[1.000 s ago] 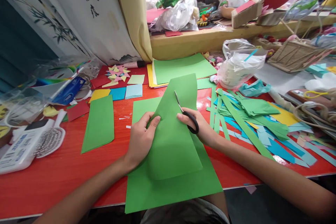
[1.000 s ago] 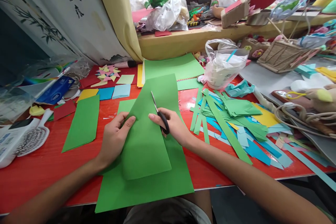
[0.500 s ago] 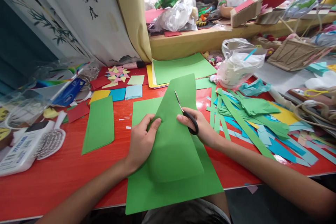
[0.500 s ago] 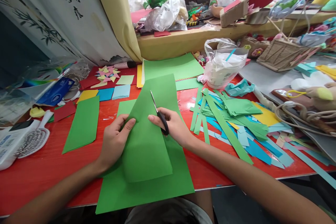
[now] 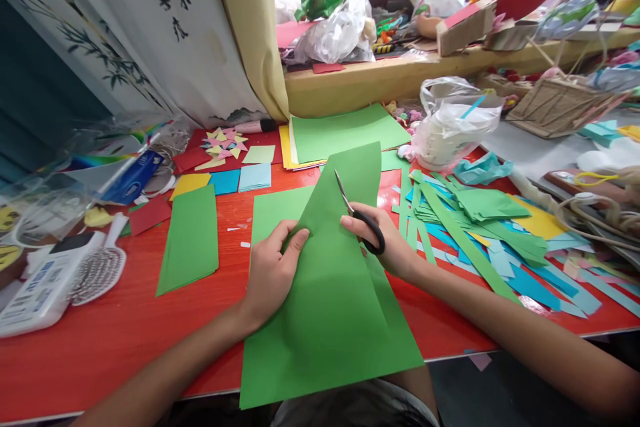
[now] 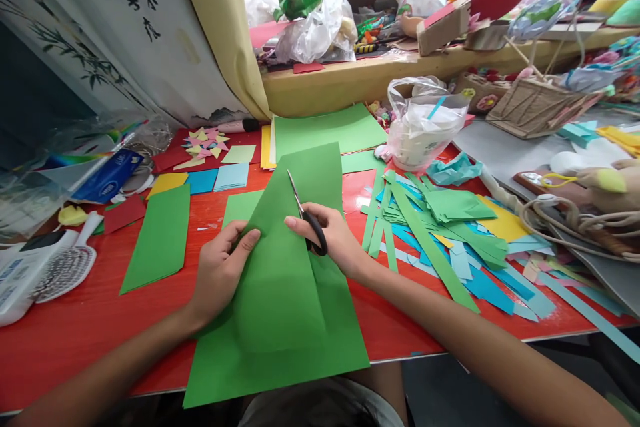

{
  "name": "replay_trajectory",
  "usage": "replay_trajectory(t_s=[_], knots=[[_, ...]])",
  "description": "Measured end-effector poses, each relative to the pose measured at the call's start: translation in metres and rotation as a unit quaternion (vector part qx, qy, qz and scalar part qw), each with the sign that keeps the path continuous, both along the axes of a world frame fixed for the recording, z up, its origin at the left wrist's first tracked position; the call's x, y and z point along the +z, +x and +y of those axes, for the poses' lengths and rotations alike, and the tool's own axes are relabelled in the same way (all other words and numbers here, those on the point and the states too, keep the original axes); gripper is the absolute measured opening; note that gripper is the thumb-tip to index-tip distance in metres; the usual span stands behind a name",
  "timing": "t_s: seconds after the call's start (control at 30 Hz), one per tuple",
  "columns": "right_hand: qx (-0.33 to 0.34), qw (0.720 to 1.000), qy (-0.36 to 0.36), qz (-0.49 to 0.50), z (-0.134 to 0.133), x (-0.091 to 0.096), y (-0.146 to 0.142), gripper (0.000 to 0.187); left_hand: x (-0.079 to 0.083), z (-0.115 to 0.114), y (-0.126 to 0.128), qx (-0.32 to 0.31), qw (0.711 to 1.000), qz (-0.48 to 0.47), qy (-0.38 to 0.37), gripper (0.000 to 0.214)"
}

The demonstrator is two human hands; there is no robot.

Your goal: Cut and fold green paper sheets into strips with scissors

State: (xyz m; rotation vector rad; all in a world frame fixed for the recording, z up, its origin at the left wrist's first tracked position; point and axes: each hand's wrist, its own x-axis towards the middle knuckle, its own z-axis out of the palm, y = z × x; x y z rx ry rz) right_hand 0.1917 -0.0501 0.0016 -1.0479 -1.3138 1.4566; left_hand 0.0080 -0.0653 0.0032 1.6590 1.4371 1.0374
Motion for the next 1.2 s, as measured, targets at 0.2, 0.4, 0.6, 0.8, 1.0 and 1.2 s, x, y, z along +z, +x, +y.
replay_trajectory(t_s=[0.2, 0.4, 0.6, 0.8, 1.0, 1.2], knots=[[-0.012, 1.000, 0.022, -0.015, 0.0006, 0.0010, 0.0005, 0.036, -0.0030, 0.0007, -0.0008, -0.009, 1.000, 0.011, 0.000, 0.023], [-0.008, 1.000, 0.010, 0.012, 0.0022, -0.0029, 0.0003, 0.037, -0.0035, -0.0008, -0.0005, -0.021, 1.000, 0.022, -0.003, 0.025], [-0.010, 1.000, 0.017, 0.017, 0.0030, -0.0036, -0.0001, 0.036, -0.0037, 0.0003, -0.0001, -0.017, 0.999, 0.029, 0.008, 0.024], [-0.008, 0.999, 0.024, 0.019, 0.0033, -0.0016, 0.0012, 0.036, -0.0054, -0.0019, -0.0002, -0.028, 0.999, 0.028, -0.005, 0.025], [-0.018, 0.999, 0.033, 0.017, 0.0047, -0.0017, 0.0012, 0.037, -0.0067, -0.0026, -0.0003, -0.031, 0.999, 0.033, 0.001, 0.025], [-0.021, 0.999, 0.032, 0.009, 0.0038, -0.0007, 0.0016, 0.039, -0.0081, -0.0033, 0.0002, -0.045, 0.998, 0.038, 0.005, 0.025]])
